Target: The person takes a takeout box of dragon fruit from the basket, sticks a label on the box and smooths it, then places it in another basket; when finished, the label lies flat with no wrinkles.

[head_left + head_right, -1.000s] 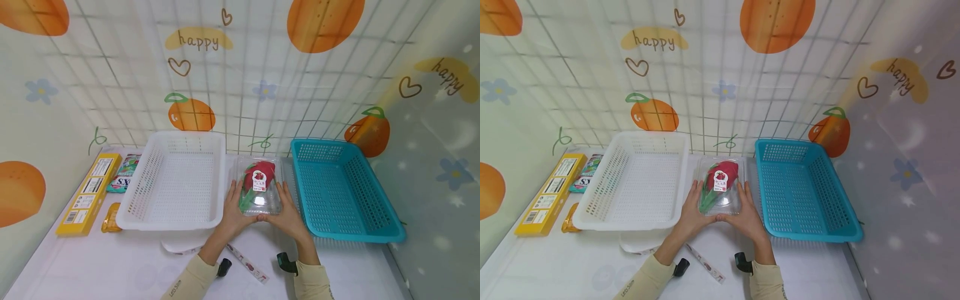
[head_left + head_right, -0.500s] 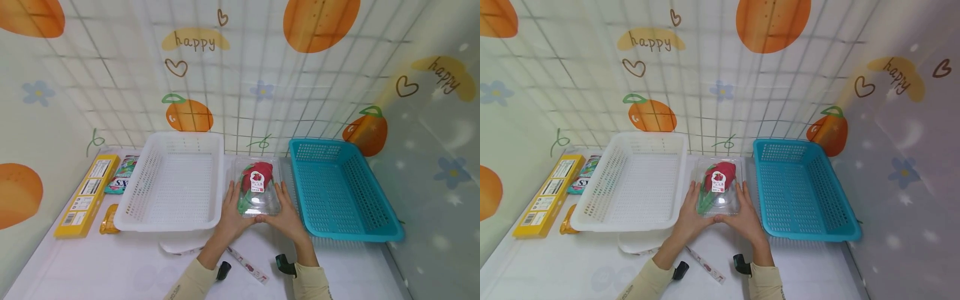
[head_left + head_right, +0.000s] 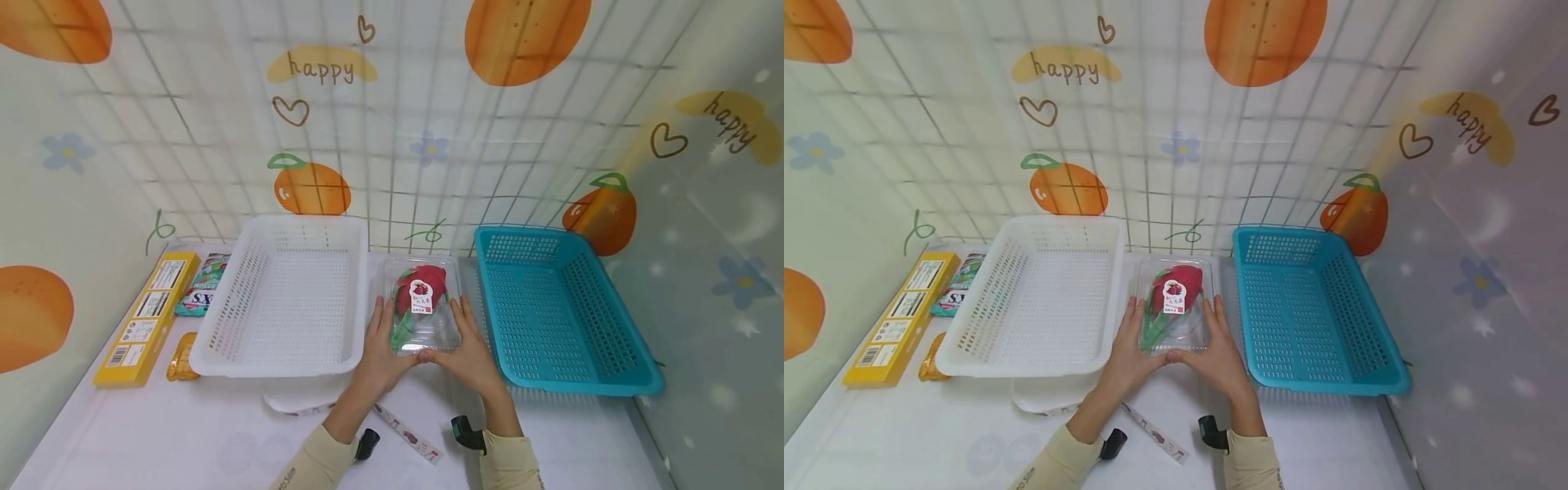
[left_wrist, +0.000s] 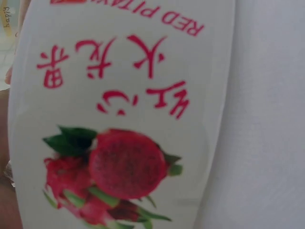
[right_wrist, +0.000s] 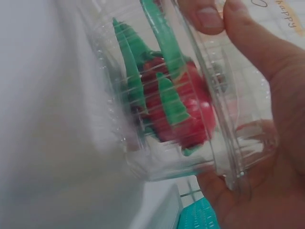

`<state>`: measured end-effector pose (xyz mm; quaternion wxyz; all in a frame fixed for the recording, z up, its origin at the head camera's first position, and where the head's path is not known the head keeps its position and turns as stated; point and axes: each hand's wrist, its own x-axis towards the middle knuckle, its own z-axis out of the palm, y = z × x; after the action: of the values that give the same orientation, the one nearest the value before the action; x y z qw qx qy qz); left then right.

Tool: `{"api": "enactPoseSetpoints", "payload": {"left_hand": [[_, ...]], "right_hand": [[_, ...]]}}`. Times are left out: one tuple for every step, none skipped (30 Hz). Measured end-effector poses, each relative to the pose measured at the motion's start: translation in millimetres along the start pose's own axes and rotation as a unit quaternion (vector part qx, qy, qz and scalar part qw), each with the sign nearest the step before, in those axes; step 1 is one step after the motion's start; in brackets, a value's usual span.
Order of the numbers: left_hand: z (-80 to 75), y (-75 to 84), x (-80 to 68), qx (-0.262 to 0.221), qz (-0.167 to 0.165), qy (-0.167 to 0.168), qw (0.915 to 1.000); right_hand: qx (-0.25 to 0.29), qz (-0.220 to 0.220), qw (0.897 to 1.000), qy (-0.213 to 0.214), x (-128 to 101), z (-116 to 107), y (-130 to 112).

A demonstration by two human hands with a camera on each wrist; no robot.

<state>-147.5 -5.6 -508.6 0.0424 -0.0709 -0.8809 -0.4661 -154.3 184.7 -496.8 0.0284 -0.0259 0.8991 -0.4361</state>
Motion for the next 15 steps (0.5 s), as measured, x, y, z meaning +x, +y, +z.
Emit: {"api": "enactPoseSetpoints", "payload": {"left_hand": [[-0.3,0.8,-0.5,0.001,0.0,0.0,1.0],[-0.6,1.6,-1.1,0.002,0.0,0.001,1.0],[-0.7,1.9,-1.5,0.007,0.001,0.001,1.0],[-1.0,2.6,-2.0,0.009,0.002,0.001,1.0],[-1.3,3.2,-2.5,0.011,0.004,0.002,0.9999],[-1.6,3.9,-2.8,0.012,0.007,0.003,0.9999],[-1.9,4.7,-3.2,0.012,0.009,0.004,0.9999],[-2.3,5.6,-3.4,0.013,0.01,0.004,0.9999],[-2.8,6.6,-3.6,0.013,0.012,0.005,0.9998],[-3.3,7.9,-3.8,0.011,0.013,0.006,0.9998],[-3.9,9.2,-4.0,0.009,0.013,0.007,0.9998],[-4.4,10.4,-4.2,0.009,0.013,0.008,0.9998],[-5.0,11.4,-4.6,0.008,0.012,0.008,0.9999],[-5.5,12.5,-4.9,0.007,0.011,0.009,0.9999],[-6.1,13.6,-5.3,0.004,0.013,0.011,0.9998]], "right_hand": [[-0.001,0.0,1.0,0.001,0,0,-1],[-0.005,-0.002,1.0,0.003,-1,-1,-1],[-0.006,-0.004,1.0,0.004,-1,-1,-2],[-0.008,-0.005,1.0,0.006,-1,-2,-3],[-0.009,-0.007,1.0,0.009,-1,-3,-4],[-0.009,-0.008,1.0,0.011,-2,-3,-5],[-0.01,-0.009,1.0,0.013,-2,-4,-6],[-0.01,-0.01,1.0,0.014,-3,-5,-7],[-0.008,-0.009,1.0,0.014,-3,-6,-8],[-0.009,-0.009,1.0,0.016,-4,-7,-9],[-0.011,-0.01,1.0,0.017,-4,-7,-10],[-0.014,-0.01,1.0,0.017,-5,-8,-11],[-0.016,-0.011,1.0,0.018,-5,-9,-12],[-0.019,-0.011,1.0,0.019,-5,-9,-13],[-0.021,-0.012,1.0,0.019,-5,-10,-13]]}}
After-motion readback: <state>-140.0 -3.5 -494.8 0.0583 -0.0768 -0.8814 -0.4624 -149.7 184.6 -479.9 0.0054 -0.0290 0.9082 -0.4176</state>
